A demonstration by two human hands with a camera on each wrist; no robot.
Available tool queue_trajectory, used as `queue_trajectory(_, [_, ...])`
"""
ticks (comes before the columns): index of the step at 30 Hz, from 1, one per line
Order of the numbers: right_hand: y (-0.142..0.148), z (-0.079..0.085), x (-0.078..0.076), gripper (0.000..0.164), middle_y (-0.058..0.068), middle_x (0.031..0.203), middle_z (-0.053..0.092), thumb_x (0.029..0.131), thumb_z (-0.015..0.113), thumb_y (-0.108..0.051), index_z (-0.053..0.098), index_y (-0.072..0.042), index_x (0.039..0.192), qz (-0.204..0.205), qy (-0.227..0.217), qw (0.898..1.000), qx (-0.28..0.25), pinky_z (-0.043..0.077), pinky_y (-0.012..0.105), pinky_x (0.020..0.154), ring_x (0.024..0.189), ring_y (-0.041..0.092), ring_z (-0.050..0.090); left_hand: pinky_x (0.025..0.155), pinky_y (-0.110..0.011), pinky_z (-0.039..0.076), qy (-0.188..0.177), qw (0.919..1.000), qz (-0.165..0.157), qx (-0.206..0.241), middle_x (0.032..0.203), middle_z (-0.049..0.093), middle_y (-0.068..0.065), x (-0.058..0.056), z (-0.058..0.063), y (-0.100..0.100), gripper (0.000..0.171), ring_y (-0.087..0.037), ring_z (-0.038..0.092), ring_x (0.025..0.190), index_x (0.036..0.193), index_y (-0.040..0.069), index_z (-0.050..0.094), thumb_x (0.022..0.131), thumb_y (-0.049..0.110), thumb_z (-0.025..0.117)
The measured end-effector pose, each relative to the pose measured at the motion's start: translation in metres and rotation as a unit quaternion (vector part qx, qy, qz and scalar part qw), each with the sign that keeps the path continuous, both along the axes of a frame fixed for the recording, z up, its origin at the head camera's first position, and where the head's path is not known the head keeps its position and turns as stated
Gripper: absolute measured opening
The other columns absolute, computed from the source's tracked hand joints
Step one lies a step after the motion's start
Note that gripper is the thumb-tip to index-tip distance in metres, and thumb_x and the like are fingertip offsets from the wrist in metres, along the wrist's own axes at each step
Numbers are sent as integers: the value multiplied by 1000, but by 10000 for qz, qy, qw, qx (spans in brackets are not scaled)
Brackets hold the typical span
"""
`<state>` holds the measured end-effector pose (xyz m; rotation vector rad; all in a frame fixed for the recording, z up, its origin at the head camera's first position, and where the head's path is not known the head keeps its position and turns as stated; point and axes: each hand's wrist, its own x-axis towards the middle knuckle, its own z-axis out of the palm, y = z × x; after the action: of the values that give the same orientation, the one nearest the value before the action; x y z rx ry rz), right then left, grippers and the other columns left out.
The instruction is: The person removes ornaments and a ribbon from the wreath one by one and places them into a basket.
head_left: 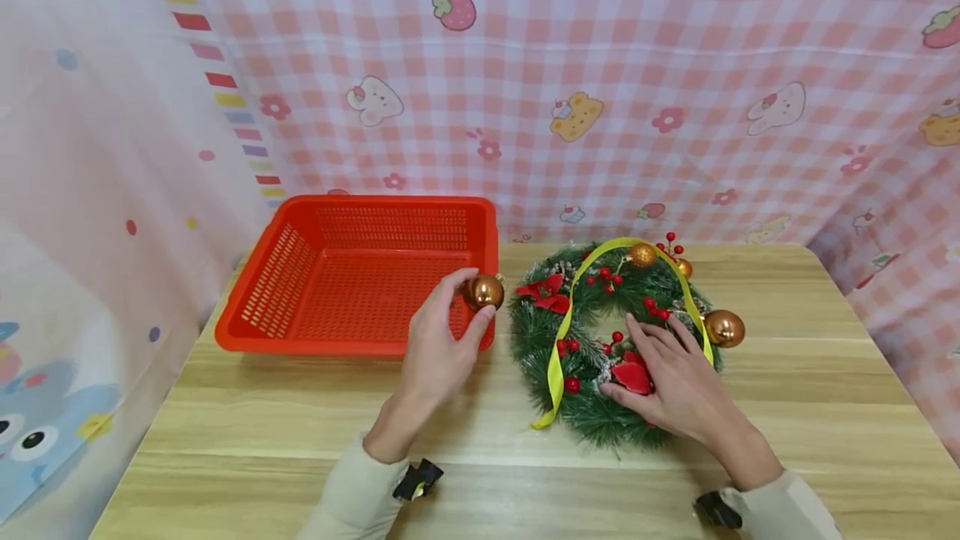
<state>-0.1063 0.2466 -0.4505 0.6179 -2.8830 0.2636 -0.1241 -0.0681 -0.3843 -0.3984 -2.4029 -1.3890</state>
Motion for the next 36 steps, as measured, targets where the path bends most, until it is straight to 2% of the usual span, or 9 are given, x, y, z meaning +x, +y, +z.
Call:
queue_trajectory(9, [3, 1, -1, 98, 16, 129, 65, 85, 61, -68, 36, 0, 152, -32, -79, 9999, 72, 15, 56, 118, 128, 36, 50, 98, -41, 49, -36, 10000, 88, -29, 124, 64, -9, -6, -1, -15, 44, -23, 61, 111, 134, 7, 55, 92, 10, 70])
queue_trajectory(20, [3, 0, -1, 97, 15, 128, 66, 86, 60, -68, 36, -1, 152, -17, -105, 9999, 46, 15, 56, 118, 128, 37, 50, 100, -44, 47, -285, 9991, 270, -169, 123, 63, -9, -14, -6, -38, 44, -25, 59, 113, 134, 6, 53, 93, 9, 69])
queue_trajectory(29, [2, 0, -3, 98, 14, 128, 66, 85, 60, -68, 35, -2, 152, 13, -108, 9999, 29, 15, 56, 118, 128, 37, 51, 99, -46, 47, -329, 9979, 491, -277, 122, 63, -12, -22, -10, -58, 44, -28, 59, 112, 133, 4, 54, 92, 9, 69])
queue_trajectory(36, [0, 0, -4, 97, 14, 129, 65, 85, 61, -68, 35, -2, 152, 65, -119, 9999, -20, 15, 56, 118, 128, 36, 50, 99, -47, 45, -545, 9964, 558, -321, 125, 62, -11, -23, -12, -69, 46, -27, 59, 114, 135, 5, 52, 93, 10, 69])
